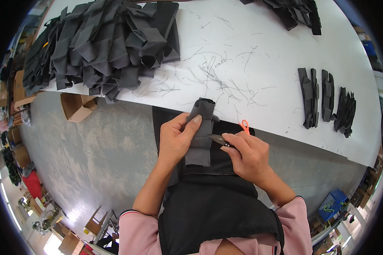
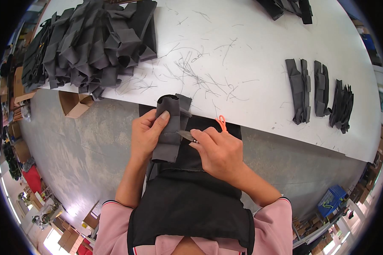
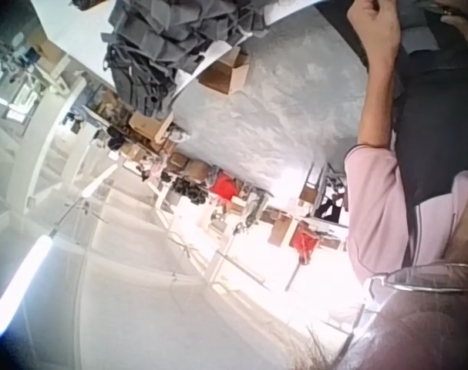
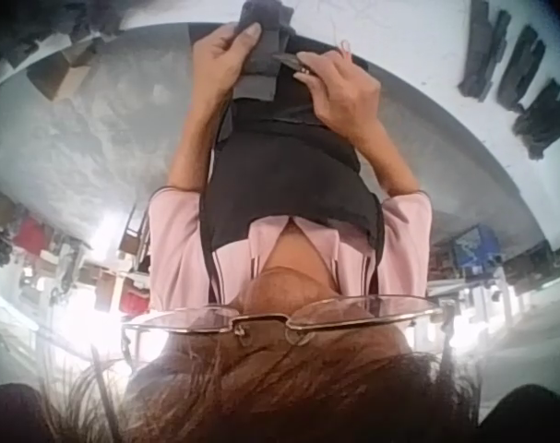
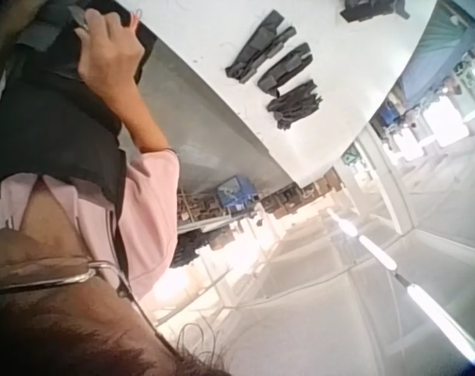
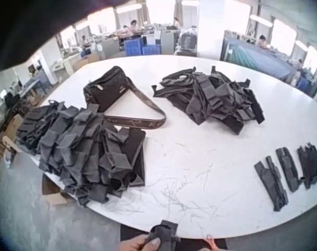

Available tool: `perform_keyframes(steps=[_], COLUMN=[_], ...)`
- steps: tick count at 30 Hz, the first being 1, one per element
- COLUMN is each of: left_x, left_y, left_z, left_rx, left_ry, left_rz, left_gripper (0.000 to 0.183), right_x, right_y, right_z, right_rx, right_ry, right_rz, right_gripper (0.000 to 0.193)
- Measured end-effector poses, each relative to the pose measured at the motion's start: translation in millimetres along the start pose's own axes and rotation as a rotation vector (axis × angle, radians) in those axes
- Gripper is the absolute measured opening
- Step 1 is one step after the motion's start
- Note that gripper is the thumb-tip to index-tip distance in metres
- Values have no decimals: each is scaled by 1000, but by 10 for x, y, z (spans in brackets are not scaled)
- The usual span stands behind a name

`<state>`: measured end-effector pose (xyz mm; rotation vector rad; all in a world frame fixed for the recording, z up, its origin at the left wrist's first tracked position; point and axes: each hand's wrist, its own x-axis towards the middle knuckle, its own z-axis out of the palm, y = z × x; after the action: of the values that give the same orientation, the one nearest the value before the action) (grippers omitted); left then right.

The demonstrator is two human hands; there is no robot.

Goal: The recorder is using small snips to trim excess threads and refine the edges of black fabric components, likely parts for bags or apparel, at a long assembly table.

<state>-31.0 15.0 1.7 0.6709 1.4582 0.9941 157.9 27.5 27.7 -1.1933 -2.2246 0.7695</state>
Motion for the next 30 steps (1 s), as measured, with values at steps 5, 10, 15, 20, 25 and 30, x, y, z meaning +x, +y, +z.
perform_keyframes(steps=[5,10,15,20,25,30], left_x=[-3,-10,0,-8,-3,10], left_y=[-30,0,11,-9,13,0], left_z=[6,28,22,-3,-2,-31], left_rx=[-4,-17,-47,-71,-132,-71], left_ry=[3,9,-6,-24,-17,-78], left_rz=[16,26,-33,-62,-84,-95], left_gripper=[27,27,25,24,25,26], right_x=[-14,-45,-46,38,62,61], right_y=[83,-11,-3,-46,-45,1], right_z=[-28,12,21,17,8,18], right_rx=[976,447,83,-79,-130,25], right_ry=[-155,25,106,39,-17,-86], right_rz=[733,286,-55,-143,-194,-176], right_gripper=[19,23,31,32,33,26])
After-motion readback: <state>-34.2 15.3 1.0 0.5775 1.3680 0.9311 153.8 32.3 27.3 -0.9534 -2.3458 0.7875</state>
